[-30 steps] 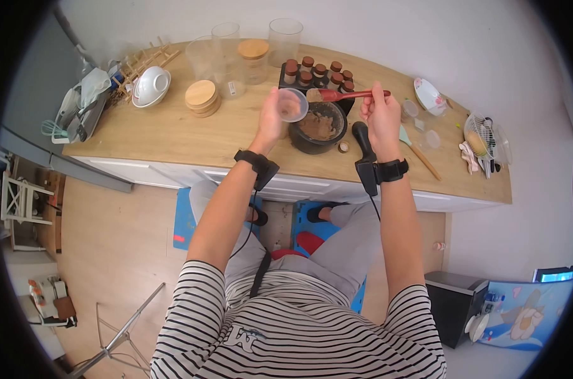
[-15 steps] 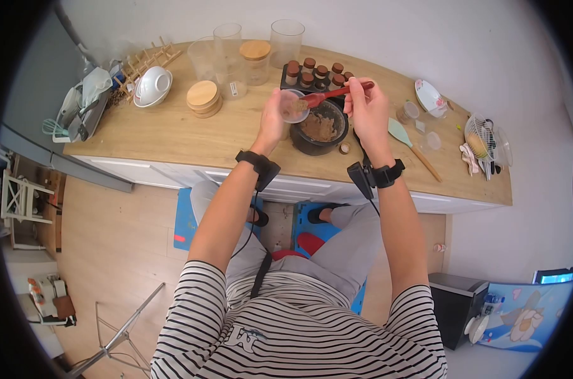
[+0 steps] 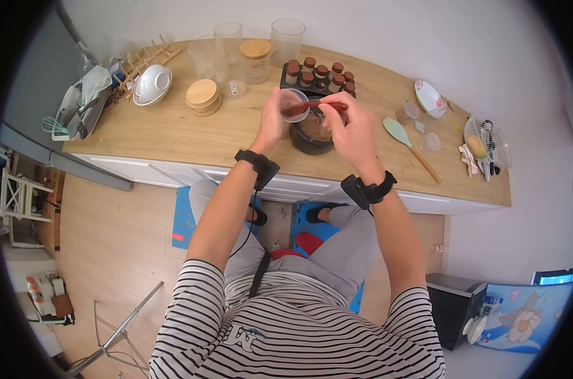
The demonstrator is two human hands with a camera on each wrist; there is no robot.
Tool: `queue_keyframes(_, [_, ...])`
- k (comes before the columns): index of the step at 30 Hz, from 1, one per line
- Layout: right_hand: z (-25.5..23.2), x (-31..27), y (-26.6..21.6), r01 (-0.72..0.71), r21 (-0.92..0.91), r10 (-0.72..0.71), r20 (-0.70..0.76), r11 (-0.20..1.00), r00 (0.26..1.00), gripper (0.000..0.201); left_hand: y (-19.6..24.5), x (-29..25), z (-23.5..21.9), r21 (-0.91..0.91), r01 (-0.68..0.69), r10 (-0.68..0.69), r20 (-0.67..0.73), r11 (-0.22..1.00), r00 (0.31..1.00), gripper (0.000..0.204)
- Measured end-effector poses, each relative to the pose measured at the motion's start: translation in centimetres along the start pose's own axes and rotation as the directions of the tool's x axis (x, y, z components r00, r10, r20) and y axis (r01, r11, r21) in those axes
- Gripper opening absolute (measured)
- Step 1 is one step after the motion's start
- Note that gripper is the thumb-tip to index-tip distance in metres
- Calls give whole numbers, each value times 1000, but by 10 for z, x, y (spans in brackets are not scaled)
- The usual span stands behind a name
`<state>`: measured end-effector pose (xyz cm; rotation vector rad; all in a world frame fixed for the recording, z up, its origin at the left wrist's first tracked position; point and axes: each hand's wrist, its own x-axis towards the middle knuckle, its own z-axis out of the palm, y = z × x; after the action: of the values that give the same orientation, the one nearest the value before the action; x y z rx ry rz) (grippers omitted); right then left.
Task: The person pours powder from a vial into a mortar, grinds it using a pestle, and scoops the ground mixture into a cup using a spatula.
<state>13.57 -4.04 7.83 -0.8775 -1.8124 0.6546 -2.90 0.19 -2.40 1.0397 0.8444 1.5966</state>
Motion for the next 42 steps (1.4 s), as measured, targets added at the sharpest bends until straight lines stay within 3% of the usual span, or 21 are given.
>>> queue_keyframes(4, [4, 1, -1, -32, 39, 34, -45, 999, 998, 10, -5, 2, -1, -45, 5, -5, -14, 999, 1000, 57])
queue_keyframes(6, [4, -1, 1, -98, 152, 114, -95, 984, 989, 11, -5, 0, -3, -57, 36, -35, 15, 998, 999, 55])
queue_keyframes(10, [4, -4, 3, -78, 2, 78, -22, 997, 997, 11, -5, 2, -6, -8, -21, 21, 85, 1000, 996, 55])
queue_keyframes(12, [4, -5, 6, 56, -60, -64, -155, 997, 986, 11, 2, -2, -1, -4, -6, 7, 45, 1000, 999, 55])
queue_keyframes(13, [3, -6, 5, 54, -60, -62, -152, 997, 986, 11, 0, -2, -1, -5, -4, 5, 43, 1000, 999, 55])
queue_keyframes(15, [1, -5, 0, 313, -248, -315, 33, 917, 949, 12, -3, 1, -1, -66, 12, -10, 18, 998, 1000, 57])
queue_keyframes(18, [4, -10, -5, 234, -177, -233, 27, 956, 972, 12, -2, 1, -1, 4, 19, -19, 1, 1000, 1000, 57])
queue_keyframes(22, [9, -15, -6, 257, -255, -279, -51, 932, 959, 9, 0, -1, 0, -6, -15, 15, 29, 1000, 999, 57])
queue_keyframes(24, [15, -20, -3, 167, -140, -186, -134, 976, 973, 10, -2, 1, -2, -18, 36, -36, 10, 999, 999, 56])
queue_keyframes(28, [15, -19, 5, 97, -130, -113, -124, 987, 986, 11, -2, 2, 0, -5, 3, -3, 14, 1000, 1000, 56])
queue_keyframes(30, [12, -14, 2, 86, -109, -109, -223, 990, 969, 11, 4, 1, 6, -19, 17, -18, -21, 1000, 1000, 57])
queue_keyframes(31, [10, -13, 0, 83, -110, -106, -222, 990, 969, 11, 2, 1, 6, -21, 20, -21, -22, 1000, 1000, 57])
queue_keyframes(34, [8, -9, 2, 197, -225, -207, -19, 954, 978, 12, -4, 4, 3, -77, 32, -33, -13, 997, 999, 57])
queue_keyframes(37, [10, -8, -7, 189, -185, -205, -72, 964, 976, 14, -3, 3, 3, -37, 32, -33, -9, 999, 999, 56])
queue_keyframes(42, [10, 0, -8, 154, -196, -166, -47, 968, 985, 13, -6, 6, 5, -120, 50, -59, -69, 991, 996, 54])
